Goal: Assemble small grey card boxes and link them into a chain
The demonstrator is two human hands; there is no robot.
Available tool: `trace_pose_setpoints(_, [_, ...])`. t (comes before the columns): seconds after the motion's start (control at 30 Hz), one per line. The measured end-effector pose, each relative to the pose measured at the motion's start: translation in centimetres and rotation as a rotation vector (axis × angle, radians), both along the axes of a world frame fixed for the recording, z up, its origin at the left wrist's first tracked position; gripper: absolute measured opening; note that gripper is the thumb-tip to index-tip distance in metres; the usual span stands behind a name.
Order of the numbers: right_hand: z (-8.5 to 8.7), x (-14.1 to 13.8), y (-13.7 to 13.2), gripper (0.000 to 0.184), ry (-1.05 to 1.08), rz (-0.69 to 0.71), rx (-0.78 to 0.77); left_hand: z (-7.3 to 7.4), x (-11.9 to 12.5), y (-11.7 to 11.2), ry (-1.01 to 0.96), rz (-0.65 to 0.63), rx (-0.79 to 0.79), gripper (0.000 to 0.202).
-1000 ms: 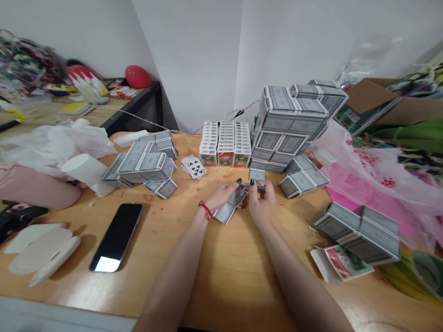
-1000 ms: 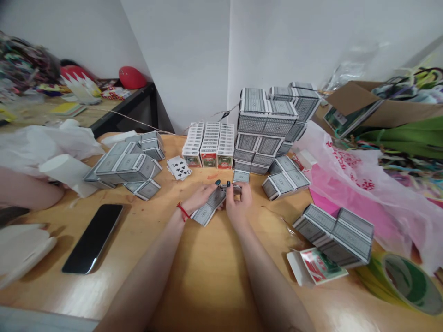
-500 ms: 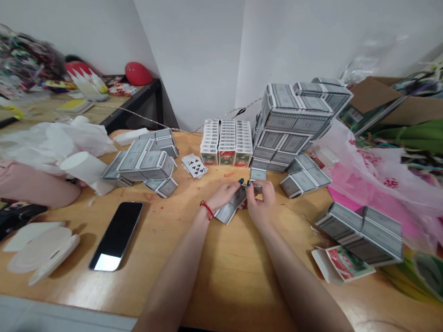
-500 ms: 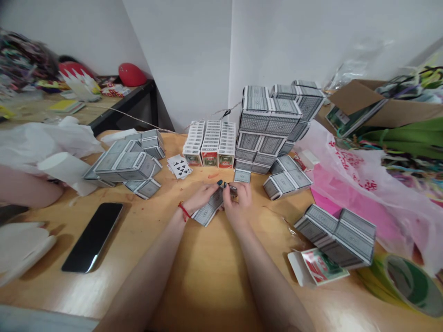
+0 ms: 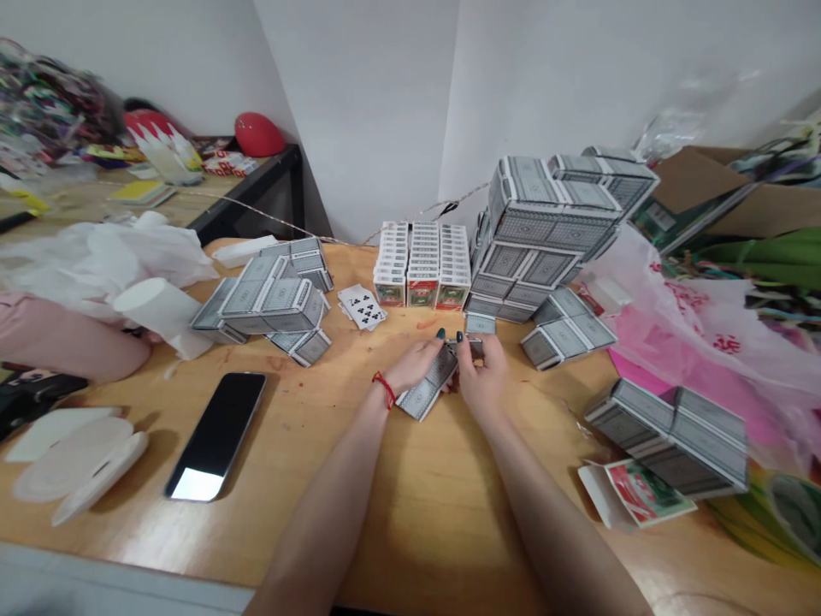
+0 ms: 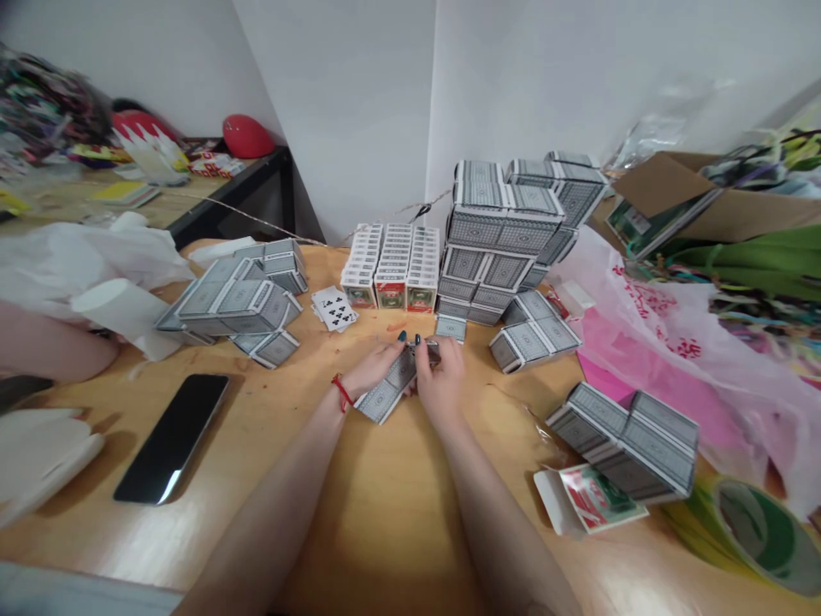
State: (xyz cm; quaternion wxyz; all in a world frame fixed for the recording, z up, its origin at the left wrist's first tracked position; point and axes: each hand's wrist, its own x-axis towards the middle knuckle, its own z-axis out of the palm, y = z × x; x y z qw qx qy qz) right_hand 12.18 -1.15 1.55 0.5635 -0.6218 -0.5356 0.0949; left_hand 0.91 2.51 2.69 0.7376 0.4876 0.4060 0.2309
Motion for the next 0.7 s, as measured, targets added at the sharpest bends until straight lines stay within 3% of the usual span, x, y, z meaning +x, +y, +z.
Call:
trace_pose_setpoints(0.37, [-0.1,-0.1,0.1,0.016,-0.037,0.088,-0.024,-0.4,-0.3,0.4,-0.015,0.002,-0.063,0.043])
trace_pose_setpoints(0.53, [-0.5,0.5,0.3,0.016,-0.040,0.087,0.017,-0.3,-0.6,0.6,-0.130,-0.029,-0.052,0.018])
trace_pose_setpoints(0.7, [-1.3,0.9,0.5,0.021,-0.057,0.112,-0.041,-0.5,-0.6,0.5,-0.147,0.042,0.071,0.024])
